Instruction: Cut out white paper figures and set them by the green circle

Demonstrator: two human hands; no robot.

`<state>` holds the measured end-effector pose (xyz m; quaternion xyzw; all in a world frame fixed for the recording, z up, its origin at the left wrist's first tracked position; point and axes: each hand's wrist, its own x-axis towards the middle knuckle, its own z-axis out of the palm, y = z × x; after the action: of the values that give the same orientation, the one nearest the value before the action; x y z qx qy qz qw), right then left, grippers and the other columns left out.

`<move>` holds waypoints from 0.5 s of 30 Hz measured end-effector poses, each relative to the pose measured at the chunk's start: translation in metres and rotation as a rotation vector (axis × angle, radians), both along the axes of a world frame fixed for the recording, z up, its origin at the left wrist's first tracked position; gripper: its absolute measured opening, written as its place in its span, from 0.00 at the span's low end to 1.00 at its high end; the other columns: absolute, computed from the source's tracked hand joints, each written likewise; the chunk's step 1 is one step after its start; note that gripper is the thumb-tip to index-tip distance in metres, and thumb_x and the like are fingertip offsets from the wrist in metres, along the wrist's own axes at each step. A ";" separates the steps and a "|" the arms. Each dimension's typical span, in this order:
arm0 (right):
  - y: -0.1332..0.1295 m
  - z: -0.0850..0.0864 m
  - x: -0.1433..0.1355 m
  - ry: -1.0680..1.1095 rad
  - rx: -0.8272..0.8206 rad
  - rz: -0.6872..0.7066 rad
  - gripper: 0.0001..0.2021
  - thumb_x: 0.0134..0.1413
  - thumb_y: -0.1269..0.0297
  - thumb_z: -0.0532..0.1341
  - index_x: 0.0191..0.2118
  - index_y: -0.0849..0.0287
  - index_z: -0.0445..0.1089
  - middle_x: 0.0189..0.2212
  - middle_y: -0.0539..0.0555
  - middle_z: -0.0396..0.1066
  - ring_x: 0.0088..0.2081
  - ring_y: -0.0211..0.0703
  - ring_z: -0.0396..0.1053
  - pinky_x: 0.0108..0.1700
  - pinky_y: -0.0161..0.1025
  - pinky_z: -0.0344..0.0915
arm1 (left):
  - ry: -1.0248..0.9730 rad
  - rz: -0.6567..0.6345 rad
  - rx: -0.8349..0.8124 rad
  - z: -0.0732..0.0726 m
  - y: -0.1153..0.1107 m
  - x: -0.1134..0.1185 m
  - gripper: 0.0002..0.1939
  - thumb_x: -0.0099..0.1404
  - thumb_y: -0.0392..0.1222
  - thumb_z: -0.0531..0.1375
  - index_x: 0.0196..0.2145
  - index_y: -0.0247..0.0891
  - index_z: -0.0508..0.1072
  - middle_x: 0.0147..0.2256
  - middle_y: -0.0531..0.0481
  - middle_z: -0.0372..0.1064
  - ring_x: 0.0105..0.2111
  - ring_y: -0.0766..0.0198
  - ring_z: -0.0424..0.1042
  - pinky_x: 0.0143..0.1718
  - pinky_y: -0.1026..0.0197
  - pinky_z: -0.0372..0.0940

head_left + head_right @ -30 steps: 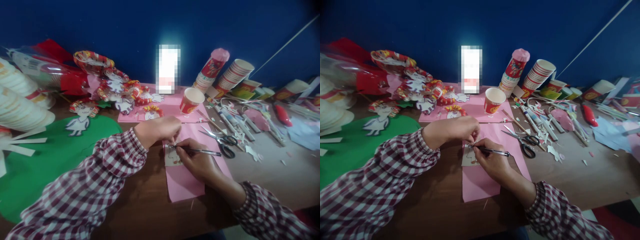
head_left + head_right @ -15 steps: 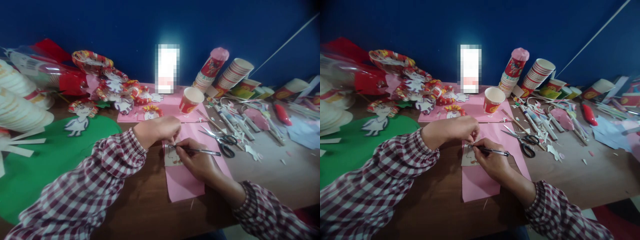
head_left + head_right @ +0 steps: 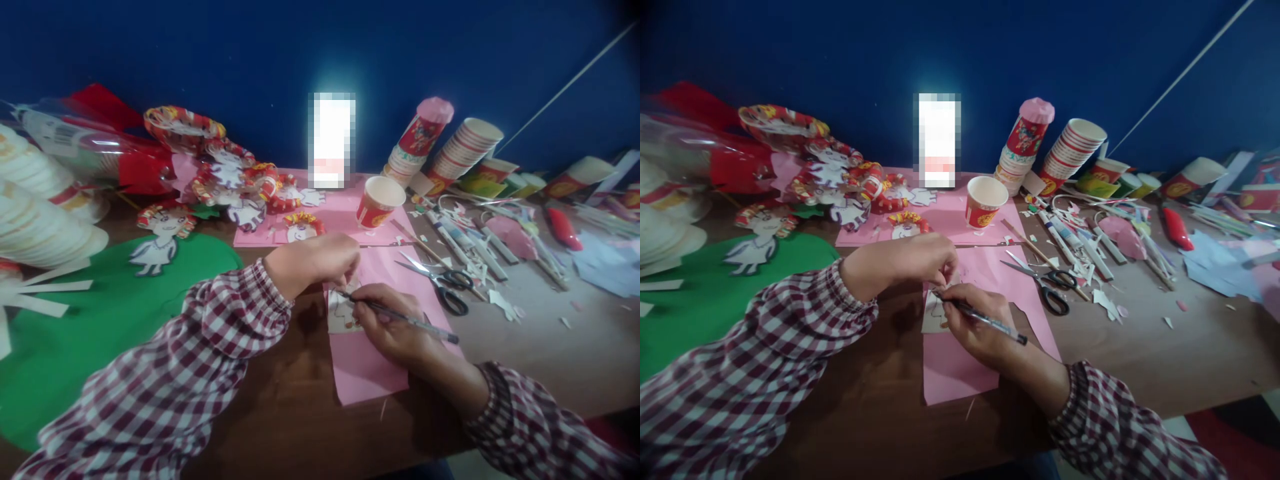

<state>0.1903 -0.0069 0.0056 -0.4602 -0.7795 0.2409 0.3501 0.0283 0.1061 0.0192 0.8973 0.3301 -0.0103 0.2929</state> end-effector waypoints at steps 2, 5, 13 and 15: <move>-0.003 0.000 0.002 -0.009 0.094 0.068 0.07 0.56 0.71 0.57 0.39 0.57 0.71 0.27 0.51 0.75 0.26 0.37 0.72 0.31 0.34 0.69 | -0.017 0.007 0.014 -0.003 0.000 -0.002 0.06 0.47 0.33 0.64 0.27 0.36 0.75 0.26 0.52 0.72 0.25 0.68 0.66 0.26 0.66 0.56; -0.004 0.000 0.007 0.022 0.064 0.111 0.10 0.59 0.70 0.54 0.43 0.58 0.71 0.24 0.49 0.74 0.25 0.37 0.72 0.31 0.34 0.69 | -0.039 0.018 0.007 -0.005 0.001 -0.003 0.06 0.47 0.36 0.64 0.27 0.36 0.75 0.26 0.52 0.72 0.26 0.67 0.66 0.26 0.66 0.56; 0.004 0.007 0.002 -0.022 -0.179 0.044 0.12 0.61 0.68 0.53 0.46 0.57 0.71 0.33 0.53 0.75 0.32 0.39 0.72 0.35 0.36 0.68 | -0.024 0.009 -0.020 -0.004 0.003 0.000 0.06 0.47 0.34 0.62 0.27 0.36 0.76 0.24 0.52 0.72 0.23 0.69 0.65 0.24 0.67 0.55; 0.005 0.007 -0.002 -0.002 -0.204 0.000 0.08 0.58 0.69 0.55 0.43 0.58 0.69 0.30 0.51 0.75 0.29 0.37 0.71 0.31 0.33 0.67 | -0.012 -0.001 -0.025 -0.005 0.003 0.000 0.06 0.47 0.33 0.62 0.27 0.36 0.75 0.23 0.53 0.72 0.22 0.69 0.65 0.24 0.67 0.55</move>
<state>0.1882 -0.0016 0.0127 -0.4938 -0.7511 0.3187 0.3006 0.0280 0.1096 0.0138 0.8938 0.3279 -0.0091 0.3060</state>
